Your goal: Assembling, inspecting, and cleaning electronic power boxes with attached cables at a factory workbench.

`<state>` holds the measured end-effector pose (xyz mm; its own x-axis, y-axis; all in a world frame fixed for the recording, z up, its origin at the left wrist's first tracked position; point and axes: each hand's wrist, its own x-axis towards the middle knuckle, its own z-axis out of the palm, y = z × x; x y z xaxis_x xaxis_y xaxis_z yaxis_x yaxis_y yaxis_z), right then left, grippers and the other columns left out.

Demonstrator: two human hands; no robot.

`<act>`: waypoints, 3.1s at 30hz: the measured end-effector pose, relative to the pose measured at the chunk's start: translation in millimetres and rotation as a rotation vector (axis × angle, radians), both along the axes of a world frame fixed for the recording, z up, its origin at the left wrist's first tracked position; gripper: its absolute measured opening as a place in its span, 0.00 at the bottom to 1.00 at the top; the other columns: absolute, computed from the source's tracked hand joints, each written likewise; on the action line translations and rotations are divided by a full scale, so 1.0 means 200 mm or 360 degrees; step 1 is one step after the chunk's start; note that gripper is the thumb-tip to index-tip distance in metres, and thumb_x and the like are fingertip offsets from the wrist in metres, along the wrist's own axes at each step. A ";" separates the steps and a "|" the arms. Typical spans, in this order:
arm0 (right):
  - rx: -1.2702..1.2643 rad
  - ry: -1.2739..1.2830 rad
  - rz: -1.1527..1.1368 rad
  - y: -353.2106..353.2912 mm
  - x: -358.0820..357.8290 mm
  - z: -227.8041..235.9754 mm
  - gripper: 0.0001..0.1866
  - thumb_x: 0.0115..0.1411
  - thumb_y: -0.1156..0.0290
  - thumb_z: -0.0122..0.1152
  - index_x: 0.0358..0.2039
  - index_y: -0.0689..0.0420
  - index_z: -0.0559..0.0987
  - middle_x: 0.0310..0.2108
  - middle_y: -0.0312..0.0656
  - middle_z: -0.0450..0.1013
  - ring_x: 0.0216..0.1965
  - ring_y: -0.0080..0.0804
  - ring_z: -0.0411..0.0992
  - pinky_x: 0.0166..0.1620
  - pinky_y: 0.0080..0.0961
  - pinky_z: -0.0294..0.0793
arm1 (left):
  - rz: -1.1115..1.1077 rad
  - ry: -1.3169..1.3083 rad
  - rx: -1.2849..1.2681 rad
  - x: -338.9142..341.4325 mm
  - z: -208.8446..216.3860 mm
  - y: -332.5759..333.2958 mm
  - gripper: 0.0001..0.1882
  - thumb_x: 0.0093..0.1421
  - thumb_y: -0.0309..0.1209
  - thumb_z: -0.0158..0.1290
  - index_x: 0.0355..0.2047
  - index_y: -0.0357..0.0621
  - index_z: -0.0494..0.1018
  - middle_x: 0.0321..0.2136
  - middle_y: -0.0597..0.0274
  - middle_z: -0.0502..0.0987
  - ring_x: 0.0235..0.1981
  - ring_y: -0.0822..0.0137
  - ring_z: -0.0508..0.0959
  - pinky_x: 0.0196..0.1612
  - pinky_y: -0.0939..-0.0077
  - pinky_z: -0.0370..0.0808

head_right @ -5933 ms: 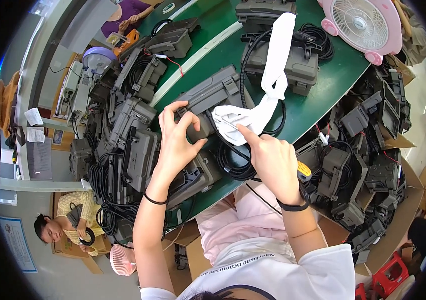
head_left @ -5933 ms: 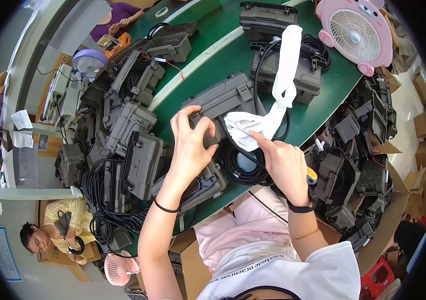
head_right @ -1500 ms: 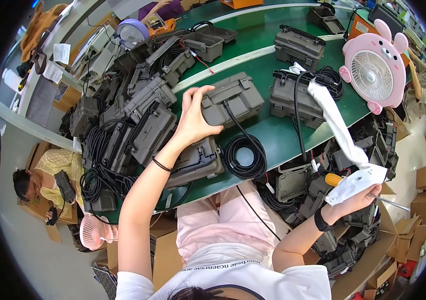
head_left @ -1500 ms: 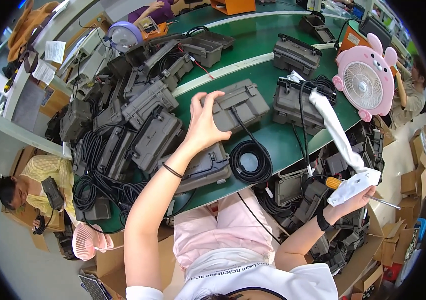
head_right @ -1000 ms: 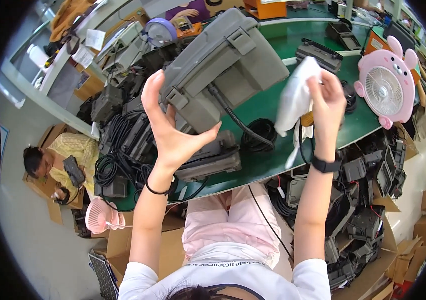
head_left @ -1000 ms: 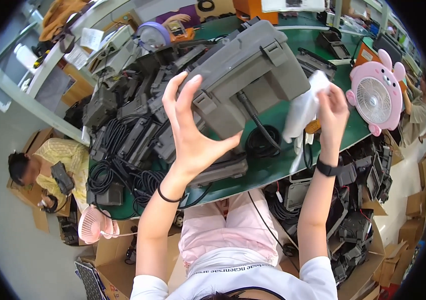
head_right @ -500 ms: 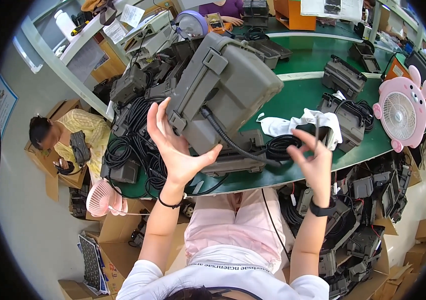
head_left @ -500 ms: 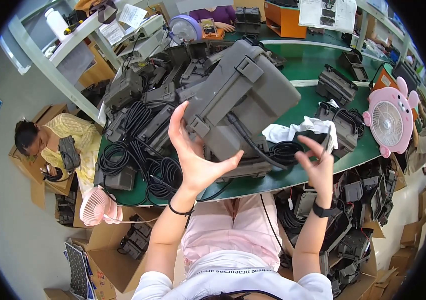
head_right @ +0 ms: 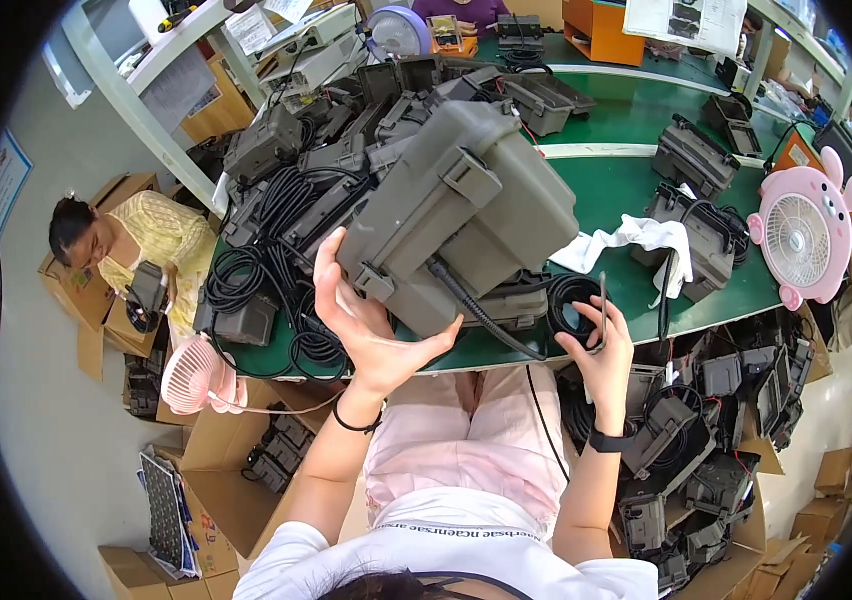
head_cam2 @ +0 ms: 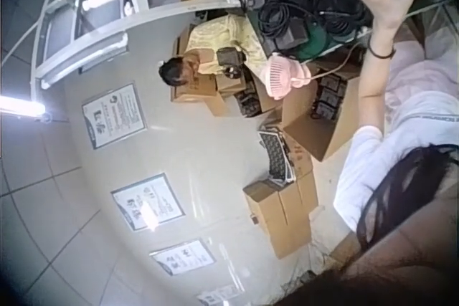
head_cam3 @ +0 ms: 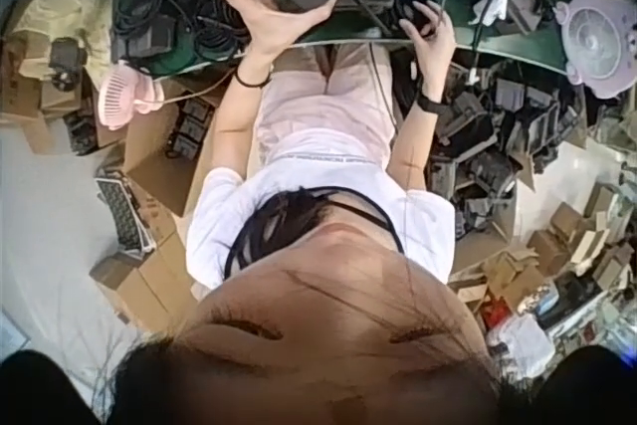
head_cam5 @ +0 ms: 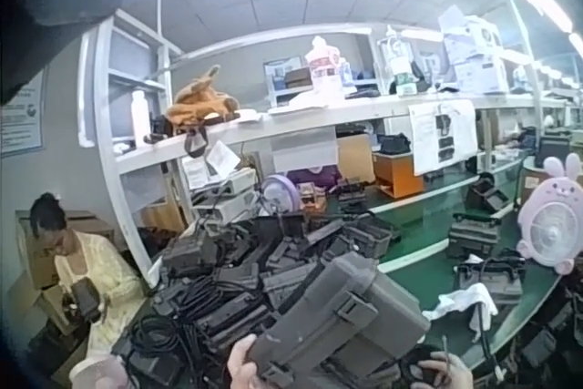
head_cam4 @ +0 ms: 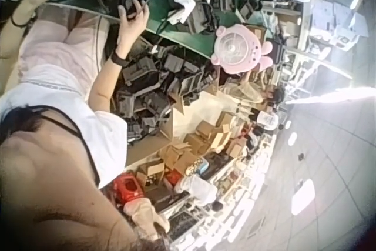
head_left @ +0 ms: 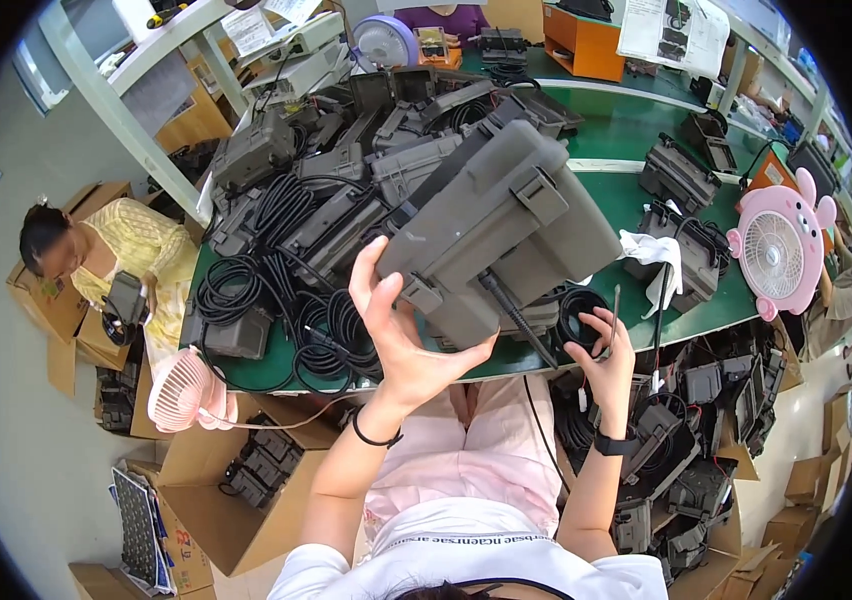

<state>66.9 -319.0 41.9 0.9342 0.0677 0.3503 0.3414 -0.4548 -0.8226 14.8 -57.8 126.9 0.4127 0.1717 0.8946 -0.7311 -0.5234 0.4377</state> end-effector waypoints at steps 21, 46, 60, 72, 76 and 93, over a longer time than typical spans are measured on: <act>0.0325 -0.0380 -0.0442 -0.16 -0.26 -0.05 0.20 0.51 0.84 0.67 0.46 0.64 0.78 0.36 0.28 0.68 0.26 0.15 0.52 0.31 0.14 0.52 | 0.0616 0.0605 0.0208 -0.65 -0.02 0.10 0.51 0.35 0.27 0.74 0.60 0.62 0.61 0.65 0.40 0.47 0.64 0.37 0.56 0.62 0.46 0.63; -0.0364 -0.0522 0.2095 0.78 -0.61 0.16 0.24 0.42 0.83 0.64 0.40 0.43 0.87 0.47 0.24 0.80 0.28 0.32 0.62 0.35 0.22 0.69 | 0.0627 0.1250 0.0045 -1.46 -0.40 0.18 0.53 0.32 0.31 0.75 0.62 0.64 0.65 0.63 0.42 0.51 0.66 0.35 0.55 0.66 0.45 0.60; 0.0670 0.0126 0.1306 0.58 -0.54 0.06 0.09 0.55 0.88 0.56 0.26 0.62 0.82 0.39 0.48 0.79 0.34 0.29 0.76 0.39 0.21 0.73 | 0.0478 0.1174 -0.0922 -1.64 -0.59 0.34 0.60 0.31 0.28 0.77 0.64 0.51 0.54 0.61 0.50 0.57 0.65 0.54 0.62 0.64 0.57 0.65; 0.1061 0.0219 0.1178 0.55 -0.42 -0.09 0.08 0.65 0.82 0.54 0.28 0.61 0.76 0.39 0.47 0.74 0.14 0.11 0.55 0.17 0.09 0.51 | 0.1610 0.0190 -0.0593 -1.94 -0.07 0.56 0.71 0.30 0.33 0.77 0.69 0.51 0.41 0.65 0.47 0.55 0.65 0.50 0.63 0.68 0.54 0.62; 0.1174 0.0239 0.1171 0.59 -0.38 -0.15 0.08 0.66 0.81 0.54 0.28 0.60 0.75 0.38 0.45 0.72 0.14 0.11 0.53 0.17 0.09 0.51 | 0.2094 0.0101 -0.0529 -2.03 -0.08 0.66 0.65 0.35 0.21 0.73 0.68 0.52 0.41 0.62 0.48 0.55 0.61 0.55 0.65 0.65 0.61 0.64; 0.1031 0.0300 0.1117 0.59 -0.29 -0.22 0.05 0.68 0.75 0.56 0.32 0.58 0.76 0.42 0.41 0.73 0.15 0.10 0.52 0.17 0.08 0.51 | 0.2543 0.0756 -0.1111 -2.25 -1.20 1.00 0.58 0.34 0.30 0.76 0.65 0.46 0.55 0.60 0.48 0.59 0.62 0.51 0.61 0.67 0.57 0.58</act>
<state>8.1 -201.3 -1.8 0.7994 0.4774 0.3649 0.1995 0.3620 -0.9106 -435.9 141.4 -113.6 -0.3382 0.8700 0.3587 0.4793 -0.1687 0.8613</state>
